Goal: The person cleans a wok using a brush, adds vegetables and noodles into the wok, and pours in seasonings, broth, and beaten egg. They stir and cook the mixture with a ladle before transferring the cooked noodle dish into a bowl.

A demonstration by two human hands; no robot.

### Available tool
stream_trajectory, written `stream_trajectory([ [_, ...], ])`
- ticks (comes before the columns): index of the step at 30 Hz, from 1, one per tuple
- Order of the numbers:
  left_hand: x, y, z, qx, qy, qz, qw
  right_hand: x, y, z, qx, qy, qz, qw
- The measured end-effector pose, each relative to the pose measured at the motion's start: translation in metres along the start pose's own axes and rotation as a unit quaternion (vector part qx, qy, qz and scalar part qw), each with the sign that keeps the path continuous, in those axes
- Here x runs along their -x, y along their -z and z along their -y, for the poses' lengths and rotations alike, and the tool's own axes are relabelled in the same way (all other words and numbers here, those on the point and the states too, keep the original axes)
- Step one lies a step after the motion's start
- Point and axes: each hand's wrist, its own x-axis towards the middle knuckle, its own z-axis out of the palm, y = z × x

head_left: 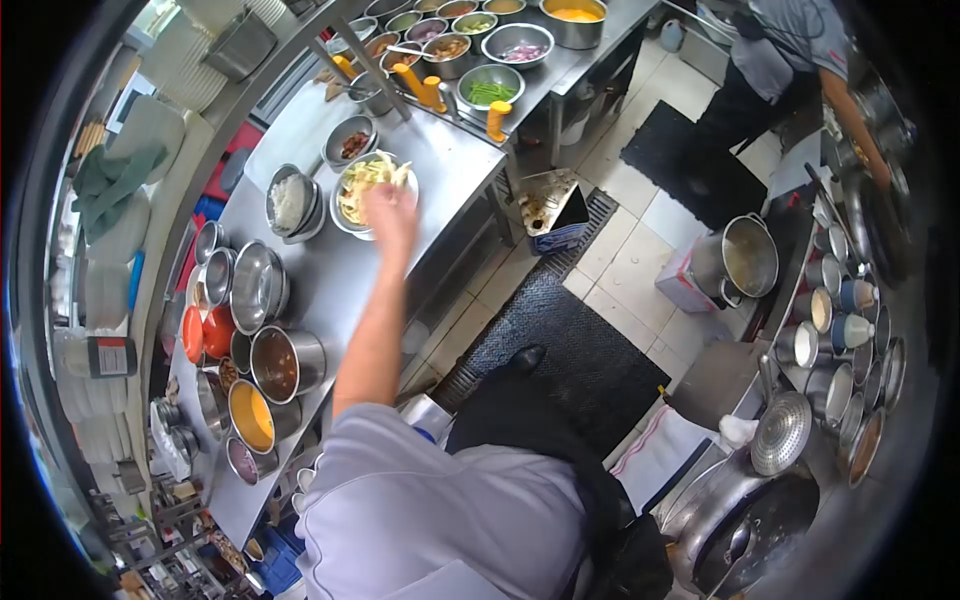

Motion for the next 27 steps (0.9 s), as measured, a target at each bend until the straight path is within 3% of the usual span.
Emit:
stream_trajectory([
  [1,-0.028,0.034,0.026,-0.118,-0.006,-0.027,0.993,0.002,-0.004,0.009,-0.006,-0.008,0.014,1.0],
  [3,-0.055,0.042,0.125,-0.183,0.091,-0.039,0.978,0.005,-0.011,0.027,-0.028,-0.027,0.037,0.999],
  [4,-0.066,0.04,0.15,-0.184,0.092,-0.042,0.978,0.005,-0.016,0.036,-0.044,-0.035,0.048,0.997],
  [5,-0.075,0.038,0.171,-0.162,0.137,0.033,0.977,0.006,-0.02,0.043,-0.055,-0.045,0.059,0.996],
  [6,-0.083,0.041,0.178,-0.139,0.182,0.109,0.967,0.005,-0.024,0.048,-0.069,-0.055,0.068,0.994],
  [7,-0.09,0.04,0.182,-0.14,0.183,0.106,0.967,0.005,-0.029,0.052,-0.079,-0.065,0.081,0.992],
  [9,-0.1,0.035,0.183,-0.167,0.195,0.206,0.944,0.002,-0.034,0.058,-0.096,-0.081,0.098,0.987],
  [13,-0.119,0.041,0.18,-0.216,0.221,0.284,0.908,-0.005,-0.042,0.061,-0.128,-0.109,0.118,0.979],
  [18,-0.121,0.048,0.198,-0.194,0.191,0.257,0.927,-0.013,-0.048,0.059,-0.158,-0.14,0.133,0.968],
  [20,-0.117,0.056,0.197,-0.15,0.125,0.223,0.955,-0.018,-0.052,0.055,-0.168,-0.15,0.135,0.965],
  [27,-0.114,0.071,0.188,-0.067,0.096,0.193,0.974,-0.036,-0.034,0.014,-0.223,-0.2,0.134,0.945],
])
